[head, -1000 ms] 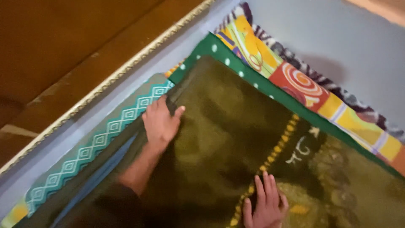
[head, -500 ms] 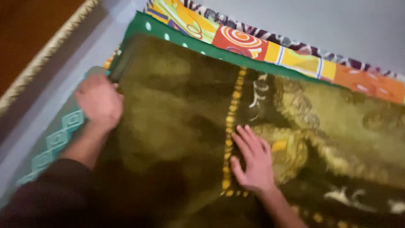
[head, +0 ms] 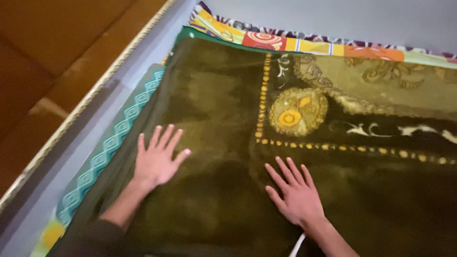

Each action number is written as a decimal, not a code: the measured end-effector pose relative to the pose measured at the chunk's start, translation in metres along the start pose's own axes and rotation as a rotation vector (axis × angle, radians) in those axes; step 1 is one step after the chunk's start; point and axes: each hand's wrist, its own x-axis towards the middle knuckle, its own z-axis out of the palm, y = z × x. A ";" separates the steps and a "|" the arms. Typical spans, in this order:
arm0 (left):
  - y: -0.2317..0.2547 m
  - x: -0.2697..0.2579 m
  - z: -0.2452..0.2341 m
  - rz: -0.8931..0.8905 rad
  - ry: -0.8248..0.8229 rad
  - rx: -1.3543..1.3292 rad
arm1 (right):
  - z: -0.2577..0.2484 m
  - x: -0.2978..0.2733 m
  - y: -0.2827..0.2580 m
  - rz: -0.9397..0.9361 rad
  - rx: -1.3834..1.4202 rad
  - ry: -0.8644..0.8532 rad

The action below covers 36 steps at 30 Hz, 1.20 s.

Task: Folding and arranging several blankets on the floor, smoothing them out and stacking them.

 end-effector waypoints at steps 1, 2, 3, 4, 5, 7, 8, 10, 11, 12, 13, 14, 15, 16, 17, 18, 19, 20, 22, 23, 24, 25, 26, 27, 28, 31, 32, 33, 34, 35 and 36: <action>0.000 -0.011 0.001 -0.012 0.007 -0.002 | 0.001 -0.007 0.003 -0.012 0.001 0.009; 0.001 -0.018 0.002 -0.090 -0.017 -0.007 | 0.003 -0.018 0.005 0.009 -0.051 0.016; 0.002 -0.024 0.005 -0.168 -0.041 -0.012 | 0.007 -0.027 0.008 0.031 -0.103 0.023; 0.021 -0.039 0.017 -0.170 -0.038 -0.007 | -0.008 -0.024 0.000 0.032 -0.099 0.028; 0.039 -0.052 0.031 0.069 0.264 -0.027 | -0.021 -0.020 -0.008 0.153 0.012 -0.226; 0.053 -0.079 0.059 0.307 0.559 -0.046 | -0.032 -0.022 -0.022 0.277 0.128 -0.486; 0.053 -0.092 0.074 0.315 0.538 0.020 | -0.029 -0.032 -0.023 0.257 0.118 -0.443; 0.051 -0.109 0.086 0.334 0.524 0.072 | -0.036 -0.048 -0.029 0.245 0.092 -0.403; 0.047 -0.114 0.083 0.207 0.459 0.033 | -0.045 -0.055 -0.033 0.244 0.130 -0.421; 0.038 -0.121 0.082 0.073 0.387 0.001 | -0.050 -0.061 -0.043 0.236 0.179 -0.440; 0.038 -0.130 0.090 0.076 0.388 -0.006 | -0.052 -0.079 -0.040 0.239 0.172 -0.442; 0.031 -0.137 0.093 0.002 0.494 -0.011 | -0.050 -0.088 -0.039 0.217 0.211 -0.303; 0.025 -0.143 0.097 -0.072 0.600 -0.017 | -0.048 -0.097 -0.039 0.194 0.249 -0.164; 0.023 -0.161 0.088 -0.072 0.608 -0.018 | -0.061 -0.104 -0.040 0.194 0.245 -0.157; 0.022 -0.178 0.080 -0.206 0.779 -0.051 | -0.074 -0.110 -0.040 0.239 0.227 0.056; 0.021 -0.195 0.072 -0.333 0.943 -0.088 | -0.088 -0.121 -0.042 0.293 0.204 0.265; 0.019 -0.199 0.111 -0.323 0.945 -0.093 | -0.102 -0.132 -0.042 0.301 0.197 0.268; 0.018 -0.199 0.148 -0.641 0.985 -0.335 | -0.115 -0.142 -0.039 0.494 0.113 0.409; 0.028 -0.192 0.176 -0.947 0.997 -0.591 | -0.105 -0.160 -0.021 0.691 0.018 0.559; 0.039 -0.188 0.167 -1.051 0.969 -0.837 | -0.082 -0.173 -0.008 0.746 0.051 0.604; 0.048 -0.191 0.160 -1.153 0.917 -1.079 | -0.060 -0.194 0.000 0.802 0.088 0.638; 0.057 -0.193 0.154 -1.246 0.847 -1.322 | -0.053 -0.193 0.011 0.857 0.124 0.673; 0.068 -0.196 0.148 -1.341 0.764 -1.574 | -0.048 -0.190 0.026 0.900 0.160 0.708; 0.079 -0.199 0.141 -1.424 0.663 -1.828 | -0.044 -0.187 0.040 0.943 0.196 0.744; 0.075 -0.198 0.139 -1.423 0.667 -1.834 | -0.056 -0.178 0.048 0.985 0.240 0.787; 0.064 -0.200 0.139 -1.418 0.636 -2.104 | -0.089 -0.164 0.054 1.121 0.379 0.902; 0.064 -0.201 0.142 -1.366 0.645 -2.140 | -0.098 -0.160 0.050 1.168 0.426 0.941; 0.063 -0.200 0.146 -1.314 0.653 -2.175 | -0.106 -0.155 0.046 1.214 0.473 0.979; 0.069 -0.205 0.132 -1.320 0.656 -2.170 | -0.099 -0.159 0.046 1.261 0.522 1.010; 0.074 -0.209 0.118 -1.214 0.562 -2.206 | -0.090 -0.162 0.046 1.308 0.571 1.041; 0.081 -0.215 0.110 -1.117 0.460 -2.235 | -0.081 -0.171 0.047 1.357 0.611 1.063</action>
